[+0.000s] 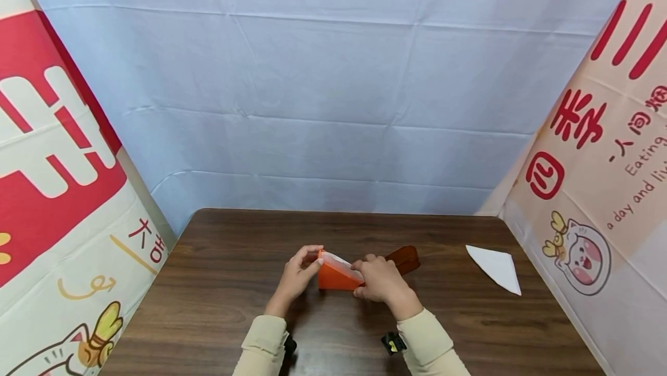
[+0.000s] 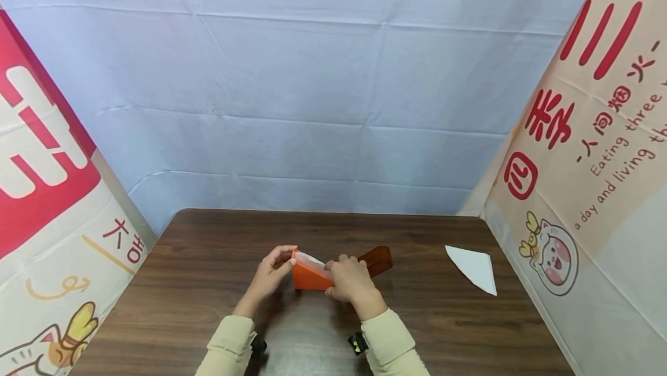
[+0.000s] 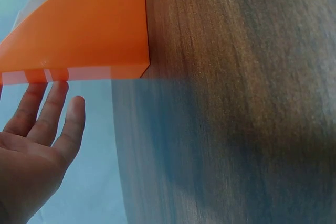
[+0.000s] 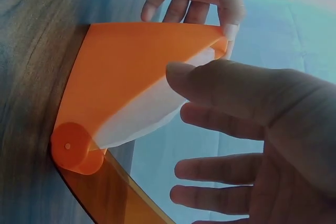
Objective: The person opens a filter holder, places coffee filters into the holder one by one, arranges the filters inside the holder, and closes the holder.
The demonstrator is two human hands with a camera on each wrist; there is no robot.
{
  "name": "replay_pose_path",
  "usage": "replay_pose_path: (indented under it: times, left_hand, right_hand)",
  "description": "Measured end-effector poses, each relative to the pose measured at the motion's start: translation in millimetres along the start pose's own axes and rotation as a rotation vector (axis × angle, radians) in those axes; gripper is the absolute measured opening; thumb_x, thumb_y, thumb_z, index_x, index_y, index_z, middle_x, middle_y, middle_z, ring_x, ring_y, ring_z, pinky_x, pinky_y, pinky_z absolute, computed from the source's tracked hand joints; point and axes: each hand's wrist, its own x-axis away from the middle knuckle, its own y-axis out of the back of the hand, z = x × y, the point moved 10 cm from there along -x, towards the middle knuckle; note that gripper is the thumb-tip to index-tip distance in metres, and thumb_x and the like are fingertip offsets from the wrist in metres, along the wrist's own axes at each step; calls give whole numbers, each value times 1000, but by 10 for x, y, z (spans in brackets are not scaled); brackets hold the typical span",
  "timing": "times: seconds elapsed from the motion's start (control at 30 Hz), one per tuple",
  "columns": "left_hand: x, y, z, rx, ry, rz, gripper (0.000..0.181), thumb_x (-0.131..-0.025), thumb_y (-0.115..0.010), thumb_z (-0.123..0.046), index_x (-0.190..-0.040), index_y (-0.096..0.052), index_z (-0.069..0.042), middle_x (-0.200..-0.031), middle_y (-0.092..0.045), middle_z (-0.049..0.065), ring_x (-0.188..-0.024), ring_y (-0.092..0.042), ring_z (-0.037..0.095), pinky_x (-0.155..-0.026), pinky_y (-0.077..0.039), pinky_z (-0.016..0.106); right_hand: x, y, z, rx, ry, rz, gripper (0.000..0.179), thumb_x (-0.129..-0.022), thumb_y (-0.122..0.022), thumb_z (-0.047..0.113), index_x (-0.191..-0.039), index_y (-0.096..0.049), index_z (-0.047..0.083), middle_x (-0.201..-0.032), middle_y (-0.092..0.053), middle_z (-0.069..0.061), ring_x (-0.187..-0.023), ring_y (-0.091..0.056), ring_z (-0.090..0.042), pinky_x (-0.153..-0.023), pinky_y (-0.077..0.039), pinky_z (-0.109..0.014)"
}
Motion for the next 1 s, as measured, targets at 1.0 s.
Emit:
replay_pose_path:
  times: [1.0]
  left_hand:
    - [-3,5,5,-19,-13,-15,28,-91,-60,-9,-118,-58,-5,-107,-63,12,-98,-59,24,-83,-47,32]
  right_hand:
    - [359,488,-360,153,10,-147,48,-72,-79,31,-113,-65,10,-115,-56,-21,-100,-54,-41,-78,-42,-58]
